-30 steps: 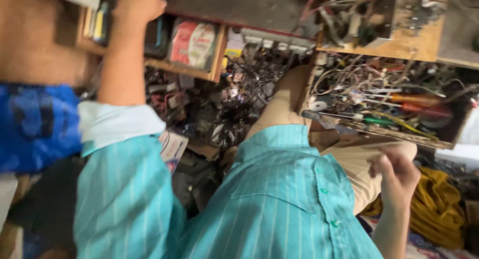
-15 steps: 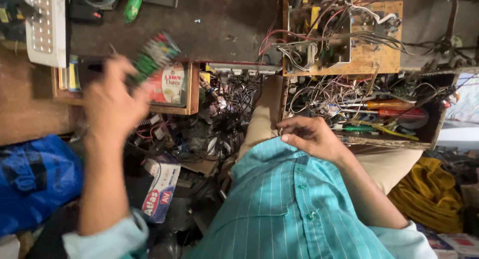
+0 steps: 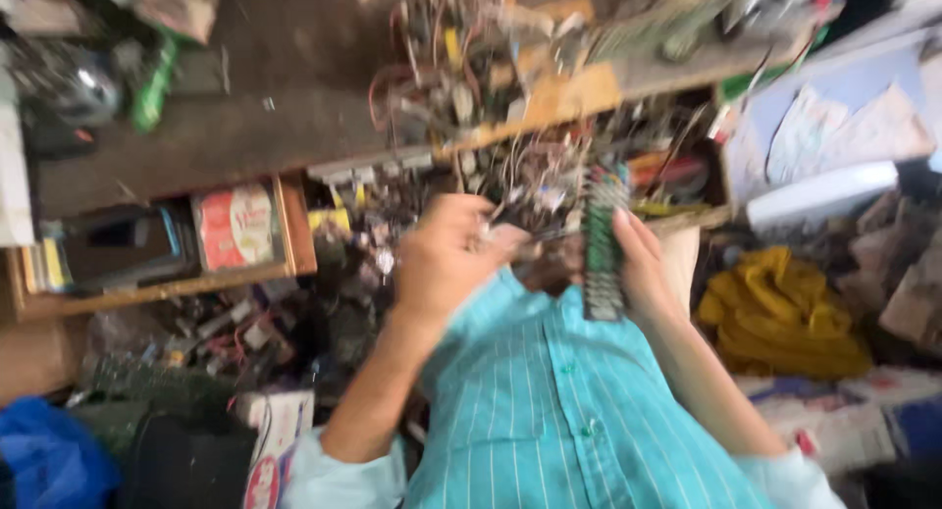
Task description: The person sits at a cluttered electronics repair workbench, sorts through drawers of wires, remotes and tools, handles remote controls and small circuit boards, and solders a component onto a board using a soldering iron, with a multimeter connected nearby.
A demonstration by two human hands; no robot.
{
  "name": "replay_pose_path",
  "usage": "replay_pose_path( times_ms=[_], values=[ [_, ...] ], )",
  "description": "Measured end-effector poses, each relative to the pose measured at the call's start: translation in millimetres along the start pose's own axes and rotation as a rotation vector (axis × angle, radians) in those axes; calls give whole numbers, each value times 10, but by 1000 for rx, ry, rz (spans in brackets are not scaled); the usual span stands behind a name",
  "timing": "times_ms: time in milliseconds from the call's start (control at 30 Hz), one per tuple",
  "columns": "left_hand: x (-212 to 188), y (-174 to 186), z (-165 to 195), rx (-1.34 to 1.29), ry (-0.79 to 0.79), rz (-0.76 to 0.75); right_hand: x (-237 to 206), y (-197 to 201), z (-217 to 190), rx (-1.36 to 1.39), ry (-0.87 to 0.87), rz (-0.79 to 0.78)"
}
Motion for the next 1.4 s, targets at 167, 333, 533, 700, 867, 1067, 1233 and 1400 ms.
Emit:
replay_pose_path(
  times_ms=[167, 333, 533, 700, 867, 1067, 1233, 1400],
  values=[
    [903, 1238, -1129, 372, 173, 618, -42, 589, -1073, -41, 261, 186],
    [1238, 1299, -1953, 584, 286, 734, 100, 906, -1647, -61, 418, 176],
    [1217, 1176, -2256, 586, 554, 897, 395, 985, -1661, -91, 339, 216],
    [1219, 1149, -2278, 672, 541, 909, 565, 842, -1741, -135, 340, 183],
    [1202, 1131, -2330, 639, 517, 938, 653, 743, -1959, -195, 339, 198],
    [1204, 1146, -2341, 652, 525, 954, 694, 577, -2298, -270, 421, 165],
    [1235, 1134, -2330, 671, 536, 903, 650, 542, -2477, -283, 457, 162],
    [1297, 1101, -2310, 746, 523, 816, 509, 644, -2350, -292, 450, 207]
  ],
)
Point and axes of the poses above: each hand's wrist, its own x-axis towards the middle knuckle, its own y-axis out of the back of the hand, z = x × y, the point moved 8 cm from there along x, towards the middle knuckle, and after that the axes turned 7 degrees about x, right-handed, at the moved point
